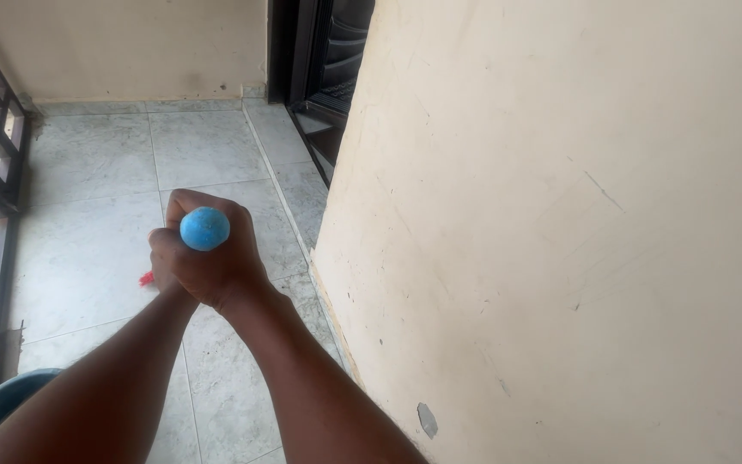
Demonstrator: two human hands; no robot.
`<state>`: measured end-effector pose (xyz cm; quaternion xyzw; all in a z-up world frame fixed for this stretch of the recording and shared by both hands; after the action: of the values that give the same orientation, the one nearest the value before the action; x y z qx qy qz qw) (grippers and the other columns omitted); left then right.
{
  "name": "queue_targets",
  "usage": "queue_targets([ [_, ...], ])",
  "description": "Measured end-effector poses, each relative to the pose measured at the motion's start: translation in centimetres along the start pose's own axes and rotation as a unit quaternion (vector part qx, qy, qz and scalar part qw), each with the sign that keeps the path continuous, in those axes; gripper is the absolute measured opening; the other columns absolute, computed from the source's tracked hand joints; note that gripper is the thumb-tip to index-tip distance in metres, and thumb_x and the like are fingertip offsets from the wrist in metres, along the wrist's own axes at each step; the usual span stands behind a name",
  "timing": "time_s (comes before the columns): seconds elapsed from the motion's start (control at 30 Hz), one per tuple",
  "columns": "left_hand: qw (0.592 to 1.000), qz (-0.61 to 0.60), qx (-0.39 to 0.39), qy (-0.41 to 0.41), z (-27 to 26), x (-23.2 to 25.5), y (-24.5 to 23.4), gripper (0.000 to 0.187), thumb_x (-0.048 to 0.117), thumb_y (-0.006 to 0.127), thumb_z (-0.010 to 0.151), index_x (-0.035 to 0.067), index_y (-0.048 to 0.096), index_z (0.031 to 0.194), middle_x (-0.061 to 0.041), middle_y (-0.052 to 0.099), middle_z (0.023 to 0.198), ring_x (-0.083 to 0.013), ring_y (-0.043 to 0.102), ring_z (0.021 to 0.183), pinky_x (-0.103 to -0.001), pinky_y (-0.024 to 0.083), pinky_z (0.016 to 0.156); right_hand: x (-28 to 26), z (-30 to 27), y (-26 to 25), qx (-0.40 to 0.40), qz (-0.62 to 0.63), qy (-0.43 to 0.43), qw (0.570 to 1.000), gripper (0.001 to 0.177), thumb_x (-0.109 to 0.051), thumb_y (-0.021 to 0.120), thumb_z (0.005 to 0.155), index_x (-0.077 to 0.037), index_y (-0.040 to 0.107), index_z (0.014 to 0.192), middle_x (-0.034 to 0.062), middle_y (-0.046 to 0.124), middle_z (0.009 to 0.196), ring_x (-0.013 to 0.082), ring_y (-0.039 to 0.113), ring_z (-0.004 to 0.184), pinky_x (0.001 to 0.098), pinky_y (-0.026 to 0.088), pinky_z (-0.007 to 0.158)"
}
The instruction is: Sweeping the tiled floor of an entryway area using a broom.
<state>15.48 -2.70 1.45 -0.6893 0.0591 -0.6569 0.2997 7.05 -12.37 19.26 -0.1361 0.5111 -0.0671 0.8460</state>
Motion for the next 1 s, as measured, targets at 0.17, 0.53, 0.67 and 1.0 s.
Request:
queue_targets([
  [0.17,0.997,0.038,-0.073,0.012,1.7,-1.6,2.2,0.044,0.043,0.069,0.091,0.003,0.064,0.109,-0.017,0.071,0.107,-0.0280,0.070,0.101,-0.044,0.054,0.078,3.7,0.7,0.2,0.039,-0.008,0.069,0.997,0.015,-0.007,0.062,0.073,-0.010,0.050,0.065,0.0039,0.057,0.058,0.0126,0.051,0.053,0.0307,0.044,0.049],
  [0.53,0.986,0.121,-0.109,0.033,-3.7,-0.3,1.9,0.037,0.036,0.068,0.090,0.003,0.064,0.106,-0.019,0.074,0.100,-0.0367,0.071,0.098,-0.049,0.055,0.078,1.7,-2.6,-1.2,0.036,0.007,0.064,0.997,0.016,-0.004,0.062,0.072,-0.011,0.050,0.064,0.0037,0.057,0.058,0.0111,0.050,0.052,0.0304,0.043,0.048],
  [0.67,0.988,0.122,-0.094,0.015,-8.0,-0.7,1.6,0.034,0.034,0.066,0.092,0.001,0.065,0.101,-0.020,0.075,0.094,-0.0379,0.071,0.094,-0.050,0.055,0.076,-0.1,-6.4,-2.5,0.038,0.008,0.084,0.996,0.016,-0.004,0.062,0.072,-0.010,0.050,0.063,0.0035,0.057,0.057,0.0110,0.049,0.051,0.0300,0.045,0.048],
  [1.0,0.993,0.105,-0.038,-0.046,-24.3,3.1,-1.0,0.031,0.030,0.063,0.097,0.003,0.072,0.088,-0.016,0.074,0.084,-0.0337,0.071,0.083,-0.050,0.054,0.071,-7.7,-17.1,-7.1,0.044,0.064,0.069,0.995,0.020,-0.004,0.064,0.071,-0.012,0.050,0.060,0.0015,0.056,0.056,0.0111,0.049,0.051,0.0302,0.045,0.051],
])
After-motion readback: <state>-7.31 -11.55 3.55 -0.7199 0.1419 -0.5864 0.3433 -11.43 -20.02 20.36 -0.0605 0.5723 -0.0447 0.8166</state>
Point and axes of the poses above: each hand's wrist, its own z-axis towards the middle knuckle, its own y-axis out of the palm, x = y × z, the point moved 5 cm from there along z, towards the middle knuckle
